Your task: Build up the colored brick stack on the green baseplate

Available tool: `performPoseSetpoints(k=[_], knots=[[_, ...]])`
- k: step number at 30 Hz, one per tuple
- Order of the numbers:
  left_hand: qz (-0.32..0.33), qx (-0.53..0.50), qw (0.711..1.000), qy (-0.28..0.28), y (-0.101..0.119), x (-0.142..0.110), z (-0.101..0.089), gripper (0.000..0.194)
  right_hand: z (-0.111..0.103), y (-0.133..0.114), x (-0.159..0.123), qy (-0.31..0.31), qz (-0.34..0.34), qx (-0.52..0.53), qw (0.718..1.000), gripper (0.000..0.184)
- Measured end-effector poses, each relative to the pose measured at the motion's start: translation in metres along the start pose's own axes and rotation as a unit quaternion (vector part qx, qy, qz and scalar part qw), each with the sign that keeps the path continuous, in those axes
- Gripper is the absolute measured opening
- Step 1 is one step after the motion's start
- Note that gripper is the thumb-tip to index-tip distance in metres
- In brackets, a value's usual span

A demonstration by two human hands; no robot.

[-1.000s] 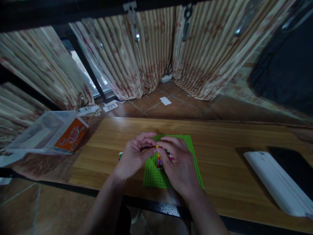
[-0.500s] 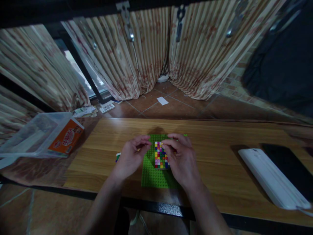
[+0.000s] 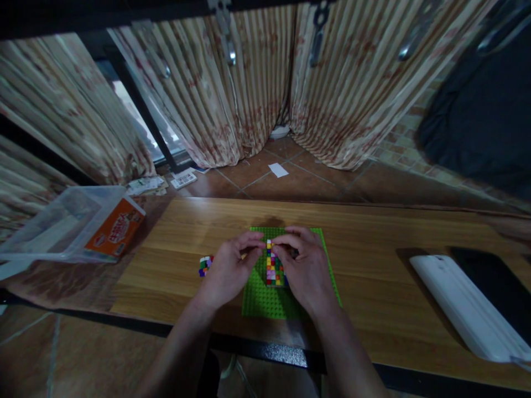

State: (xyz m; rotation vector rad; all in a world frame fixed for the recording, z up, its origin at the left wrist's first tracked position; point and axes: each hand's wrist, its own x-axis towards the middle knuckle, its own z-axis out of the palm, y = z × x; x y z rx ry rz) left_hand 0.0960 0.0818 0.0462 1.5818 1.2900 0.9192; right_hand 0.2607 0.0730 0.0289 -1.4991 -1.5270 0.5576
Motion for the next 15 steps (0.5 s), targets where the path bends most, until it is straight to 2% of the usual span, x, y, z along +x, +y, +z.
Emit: performPoseSetpoints(k=[5, 11, 15], knots=[[0.006, 0.015, 1.000, 0.007, 0.0013, -0.0010, 0.0014, 0.028, -0.0031, -0.0044, 0.0026, -0.049, 0.015, 0.015, 0.999, 0.015], [0.015, 0.023, 1.000, 0.004, 0.0017, -0.0015, 0.0004, 0.030, -0.0067, -0.0020, 0.0051, -0.074, 0.066, 0.027, 0.995, 0.021], [0.018, 0.041, 0.999, 0.001, -0.0001, -0.0018, 0.0003, 0.031, -0.0103, 0.0023, 0.0067, -0.079, 0.065, 0.054, 0.993, 0.027]])
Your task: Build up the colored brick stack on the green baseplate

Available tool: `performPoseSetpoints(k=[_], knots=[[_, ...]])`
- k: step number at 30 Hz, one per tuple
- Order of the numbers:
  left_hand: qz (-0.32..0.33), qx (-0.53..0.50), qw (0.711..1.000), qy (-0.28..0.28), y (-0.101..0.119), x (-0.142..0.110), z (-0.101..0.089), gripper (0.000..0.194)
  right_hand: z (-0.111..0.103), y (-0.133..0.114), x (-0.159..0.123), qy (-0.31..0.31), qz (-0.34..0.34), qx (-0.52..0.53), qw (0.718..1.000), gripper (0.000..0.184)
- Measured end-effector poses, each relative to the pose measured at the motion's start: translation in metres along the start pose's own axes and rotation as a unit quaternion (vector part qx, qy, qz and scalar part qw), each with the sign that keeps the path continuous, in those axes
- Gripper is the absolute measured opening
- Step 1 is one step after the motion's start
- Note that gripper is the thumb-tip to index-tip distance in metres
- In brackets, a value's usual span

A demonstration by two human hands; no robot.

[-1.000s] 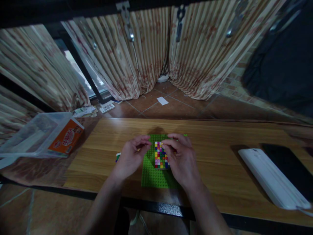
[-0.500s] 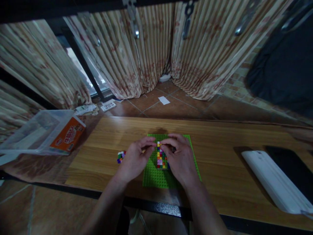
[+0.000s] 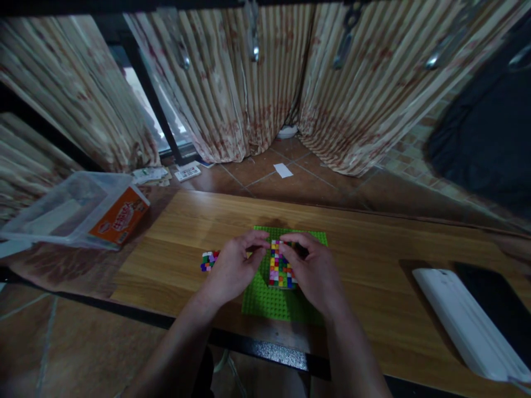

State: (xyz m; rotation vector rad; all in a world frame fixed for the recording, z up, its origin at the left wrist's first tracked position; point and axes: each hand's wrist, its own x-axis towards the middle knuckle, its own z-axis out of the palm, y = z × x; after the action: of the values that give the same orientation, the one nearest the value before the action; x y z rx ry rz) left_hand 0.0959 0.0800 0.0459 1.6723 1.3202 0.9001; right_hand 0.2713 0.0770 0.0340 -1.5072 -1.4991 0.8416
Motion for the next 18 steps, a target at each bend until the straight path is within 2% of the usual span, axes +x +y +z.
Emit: performPoseSetpoints(k=[12, 18], knots=[[0.006, 0.001, 1.000, 0.003, 0.0011, -0.0004, 0.0011, 0.033, 0.0067, 0.0001, 0.0034, 0.009, 0.060, 0.005, 0.998, 0.034], [0.012, 0.002, 1.000, 0.008, 0.0026, -0.0015, 0.0019, 0.032, 0.0074, -0.0019, 0.0039, 0.018, 0.054, 0.002, 0.998, 0.029]])
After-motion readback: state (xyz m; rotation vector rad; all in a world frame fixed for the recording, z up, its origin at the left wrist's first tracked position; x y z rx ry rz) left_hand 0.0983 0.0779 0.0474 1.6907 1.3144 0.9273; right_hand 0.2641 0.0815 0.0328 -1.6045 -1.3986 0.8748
